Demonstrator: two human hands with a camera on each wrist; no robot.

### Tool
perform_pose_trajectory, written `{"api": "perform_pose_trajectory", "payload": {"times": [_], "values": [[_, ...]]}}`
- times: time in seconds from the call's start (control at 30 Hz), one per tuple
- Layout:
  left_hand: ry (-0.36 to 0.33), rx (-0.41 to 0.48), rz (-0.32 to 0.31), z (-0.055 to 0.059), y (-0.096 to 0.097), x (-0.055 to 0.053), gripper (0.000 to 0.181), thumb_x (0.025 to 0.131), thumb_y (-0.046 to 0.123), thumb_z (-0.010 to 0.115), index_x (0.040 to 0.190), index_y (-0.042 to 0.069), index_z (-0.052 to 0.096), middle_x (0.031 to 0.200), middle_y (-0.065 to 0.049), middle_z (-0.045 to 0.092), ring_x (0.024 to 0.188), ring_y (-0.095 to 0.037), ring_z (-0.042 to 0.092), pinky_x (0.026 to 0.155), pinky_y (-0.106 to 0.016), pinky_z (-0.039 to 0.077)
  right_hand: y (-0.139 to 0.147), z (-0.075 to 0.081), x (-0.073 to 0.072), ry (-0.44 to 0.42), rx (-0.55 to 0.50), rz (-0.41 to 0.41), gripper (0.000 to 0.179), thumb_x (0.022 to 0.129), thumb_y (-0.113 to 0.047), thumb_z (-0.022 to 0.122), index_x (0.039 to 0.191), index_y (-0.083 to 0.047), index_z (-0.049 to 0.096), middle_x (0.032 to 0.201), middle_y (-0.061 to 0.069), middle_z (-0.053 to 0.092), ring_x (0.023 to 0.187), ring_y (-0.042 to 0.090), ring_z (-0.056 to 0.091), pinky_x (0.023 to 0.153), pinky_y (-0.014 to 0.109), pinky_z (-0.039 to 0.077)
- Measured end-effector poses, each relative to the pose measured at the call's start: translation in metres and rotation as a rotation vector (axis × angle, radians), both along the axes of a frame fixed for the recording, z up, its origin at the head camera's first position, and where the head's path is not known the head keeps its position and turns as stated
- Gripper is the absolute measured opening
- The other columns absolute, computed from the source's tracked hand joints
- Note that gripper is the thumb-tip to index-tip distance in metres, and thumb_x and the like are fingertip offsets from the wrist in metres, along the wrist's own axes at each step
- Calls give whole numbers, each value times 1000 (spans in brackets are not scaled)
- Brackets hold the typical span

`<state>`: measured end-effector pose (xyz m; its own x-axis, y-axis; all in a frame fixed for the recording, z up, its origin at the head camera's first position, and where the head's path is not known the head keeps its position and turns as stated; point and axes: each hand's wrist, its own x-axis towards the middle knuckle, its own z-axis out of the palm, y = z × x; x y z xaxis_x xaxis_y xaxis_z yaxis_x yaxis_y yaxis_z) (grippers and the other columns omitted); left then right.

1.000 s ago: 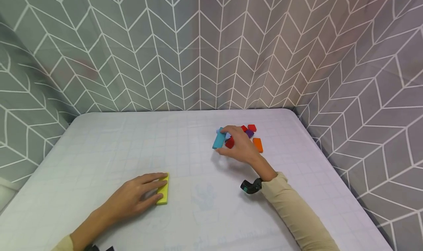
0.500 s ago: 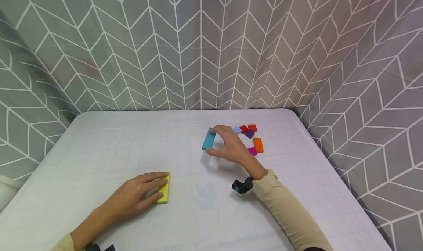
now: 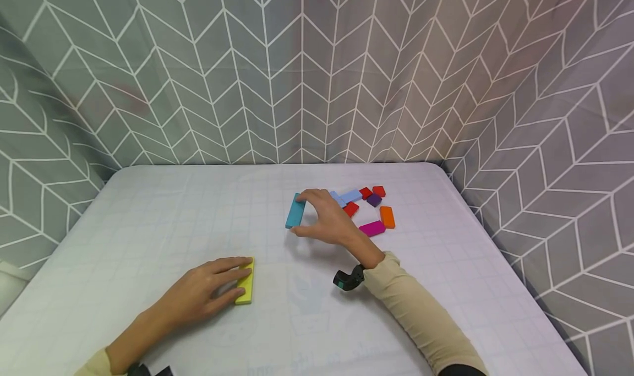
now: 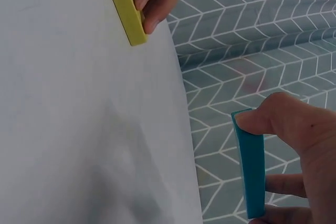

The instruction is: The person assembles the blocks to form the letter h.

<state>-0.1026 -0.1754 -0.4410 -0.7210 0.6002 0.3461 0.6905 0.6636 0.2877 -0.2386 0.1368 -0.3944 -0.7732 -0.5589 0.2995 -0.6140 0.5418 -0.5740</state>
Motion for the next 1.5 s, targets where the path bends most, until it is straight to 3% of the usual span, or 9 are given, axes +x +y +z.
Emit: {"api": "perform_pose_trajectory", "payload": {"times": [0.6, 0.97, 1.2, 1.5], "values": [[-13, -4, -15, 1, -1, 0, 37, 98, 36, 75, 127, 13, 77, 141, 1, 64, 128, -19, 61, 99, -43, 55, -40, -9, 2, -41, 59, 116, 62, 84, -31, 87, 137, -10, 63, 147, 9, 54, 137, 26, 46, 111, 48, 43], [52, 43, -57, -3, -1, -2, 35, 97, 32, 76, 125, 11, 77, 139, -1, 65, 126, -20, 62, 97, -45, 56, -60, -19, 3, -51, 81, 182, 61, 82, -30, 88, 134, -10, 64, 147, 11, 53, 137, 27, 46, 112, 45, 42], [38, 34, -51, -2, -1, -2, 35, 96, 32, 77, 125, 11, 77, 139, 0, 65, 127, -19, 61, 98, -43, 55, -70, -24, 4, -72, 93, 204, 59, 82, -29, 88, 133, -10, 64, 146, 12, 54, 137, 27, 46, 112, 44, 42], [81, 37, -51, -1, -2, -1, 34, 96, 33, 77, 122, 11, 78, 136, -2, 67, 123, -21, 64, 94, -42, 57, -79, -30, 3, -89, 108, 228, 59, 82, -31, 88, 133, -11, 64, 147, 10, 54, 137, 26, 46, 112, 43, 41]]}}
